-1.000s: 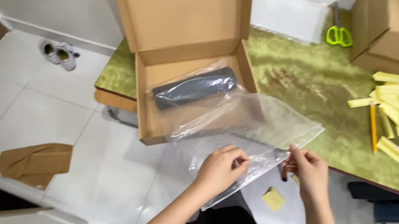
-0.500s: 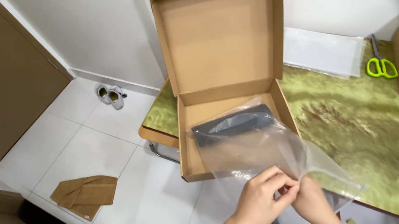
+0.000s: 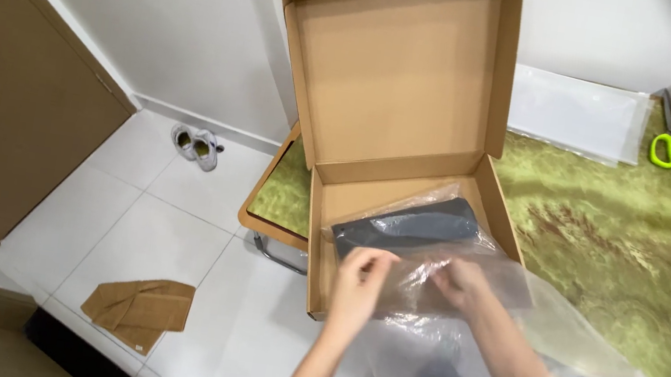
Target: Packing clothing items into boxes, using protective plastic bags, and finishing with decorative ribbons and notes.
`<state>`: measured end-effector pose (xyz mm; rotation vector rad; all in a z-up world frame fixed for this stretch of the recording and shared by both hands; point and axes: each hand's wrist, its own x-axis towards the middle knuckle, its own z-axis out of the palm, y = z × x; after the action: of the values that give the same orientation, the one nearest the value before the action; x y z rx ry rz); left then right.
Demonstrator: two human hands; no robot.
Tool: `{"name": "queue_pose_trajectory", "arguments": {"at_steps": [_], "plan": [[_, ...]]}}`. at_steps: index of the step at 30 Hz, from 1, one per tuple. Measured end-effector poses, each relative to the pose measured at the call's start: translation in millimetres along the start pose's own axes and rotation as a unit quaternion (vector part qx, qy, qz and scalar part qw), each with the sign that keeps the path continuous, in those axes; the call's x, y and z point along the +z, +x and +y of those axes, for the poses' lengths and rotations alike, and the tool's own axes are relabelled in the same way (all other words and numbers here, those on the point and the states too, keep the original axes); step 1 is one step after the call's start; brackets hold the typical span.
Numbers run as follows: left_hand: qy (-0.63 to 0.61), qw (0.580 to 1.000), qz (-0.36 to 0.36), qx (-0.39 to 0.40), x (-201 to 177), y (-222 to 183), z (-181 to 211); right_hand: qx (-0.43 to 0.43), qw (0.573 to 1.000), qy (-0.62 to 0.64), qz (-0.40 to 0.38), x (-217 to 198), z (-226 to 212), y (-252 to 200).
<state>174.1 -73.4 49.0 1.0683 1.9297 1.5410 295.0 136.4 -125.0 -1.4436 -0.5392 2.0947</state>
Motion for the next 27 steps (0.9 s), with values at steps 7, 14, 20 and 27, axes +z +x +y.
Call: {"name": "queue_pose_trajectory", "arguments": {"at_steps": [7,14,20,27], "plan": [[-0.067,0.975,0.053,-0.205,-24,15,-62,0.082,0.993,0.089,-0.007,36,36,68],[-0.085,0.950,0.066,-0.292,-39,15,-73,0.111,0.988,-0.076,0.075,85,36,116],[-0.134,0.946,0.104,-0.278,-32,18,-100,0.047,0.997,-0.055,0.006,130,-17,-10],[-0.210,0.920,0.152,-0.293,-16,40,-73,0.003,0.995,0.032,-0.099,77,-10,55]]}}
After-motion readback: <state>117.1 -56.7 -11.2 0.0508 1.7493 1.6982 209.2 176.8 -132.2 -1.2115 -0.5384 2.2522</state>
